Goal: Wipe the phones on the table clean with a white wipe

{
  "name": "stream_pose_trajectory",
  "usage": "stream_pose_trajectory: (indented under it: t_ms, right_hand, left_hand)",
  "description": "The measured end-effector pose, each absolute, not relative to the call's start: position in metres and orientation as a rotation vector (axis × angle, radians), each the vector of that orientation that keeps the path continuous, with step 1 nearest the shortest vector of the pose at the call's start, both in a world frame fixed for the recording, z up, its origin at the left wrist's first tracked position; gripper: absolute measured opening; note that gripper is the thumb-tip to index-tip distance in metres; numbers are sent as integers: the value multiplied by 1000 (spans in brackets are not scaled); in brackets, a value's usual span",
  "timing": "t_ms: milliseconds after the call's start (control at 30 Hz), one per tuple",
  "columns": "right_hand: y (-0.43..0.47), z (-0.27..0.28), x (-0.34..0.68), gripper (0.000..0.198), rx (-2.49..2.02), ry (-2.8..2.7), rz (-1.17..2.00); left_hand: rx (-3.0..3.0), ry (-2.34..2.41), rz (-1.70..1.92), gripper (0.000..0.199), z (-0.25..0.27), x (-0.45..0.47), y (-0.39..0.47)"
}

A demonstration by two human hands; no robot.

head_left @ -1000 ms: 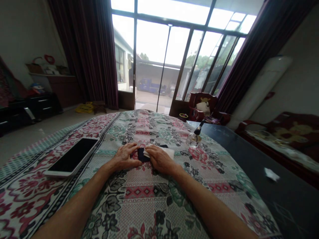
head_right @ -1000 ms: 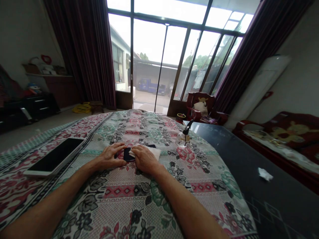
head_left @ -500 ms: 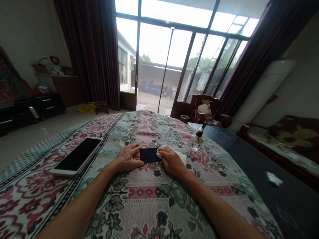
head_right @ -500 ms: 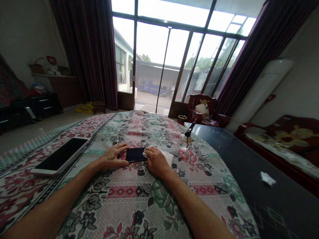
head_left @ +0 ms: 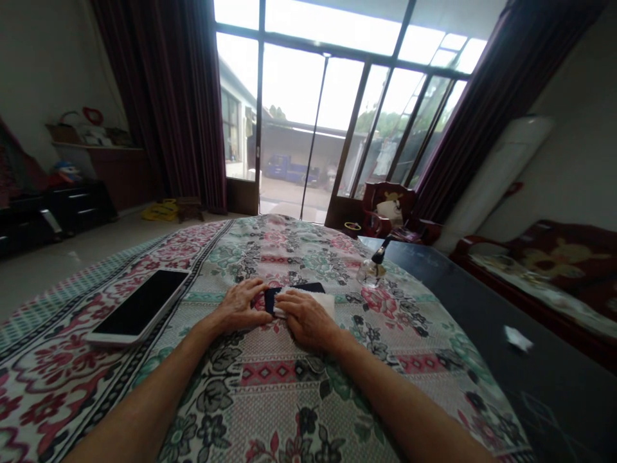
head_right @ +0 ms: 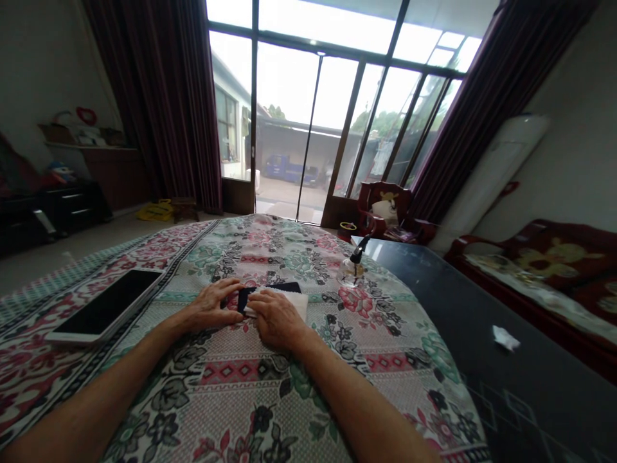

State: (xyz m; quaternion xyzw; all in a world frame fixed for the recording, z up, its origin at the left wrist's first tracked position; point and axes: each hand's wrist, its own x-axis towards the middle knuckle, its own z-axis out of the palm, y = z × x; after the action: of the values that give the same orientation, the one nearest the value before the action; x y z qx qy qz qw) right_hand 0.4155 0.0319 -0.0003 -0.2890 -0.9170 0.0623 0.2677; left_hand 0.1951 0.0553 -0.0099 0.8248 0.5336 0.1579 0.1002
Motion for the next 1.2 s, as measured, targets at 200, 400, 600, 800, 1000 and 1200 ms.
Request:
stream_pose_trajectory:
  t_ms: [200, 400, 600, 800, 1000, 1200]
  right_hand:
    - [56, 0, 452, 39, -1031, -2318, 197]
    - [61, -2, 472, 33, -1243, -2212, 108]
    - [43, 4, 453, 35, -1064, -2401, 91]
    - [29, 7, 421, 34, -945, -2512, 91]
    - [21, 11, 404, 35, -964, -2605, 63]
    - [18, 16, 406, 31, -973, -2649, 54]
  left_hand:
    - [2447, 1546, 524, 67, -15, 193, 59]
    - [2438, 1542, 487, 69, -13, 192, 59]
    - [2459, 1534, 492, 67, -13, 191, 59]
    - [2426, 1578, 452, 72, -13, 192, 58]
    - [2454, 1599, 502, 73, -15, 194, 56]
    - [2518, 1604, 485, 77, -20, 196, 57]
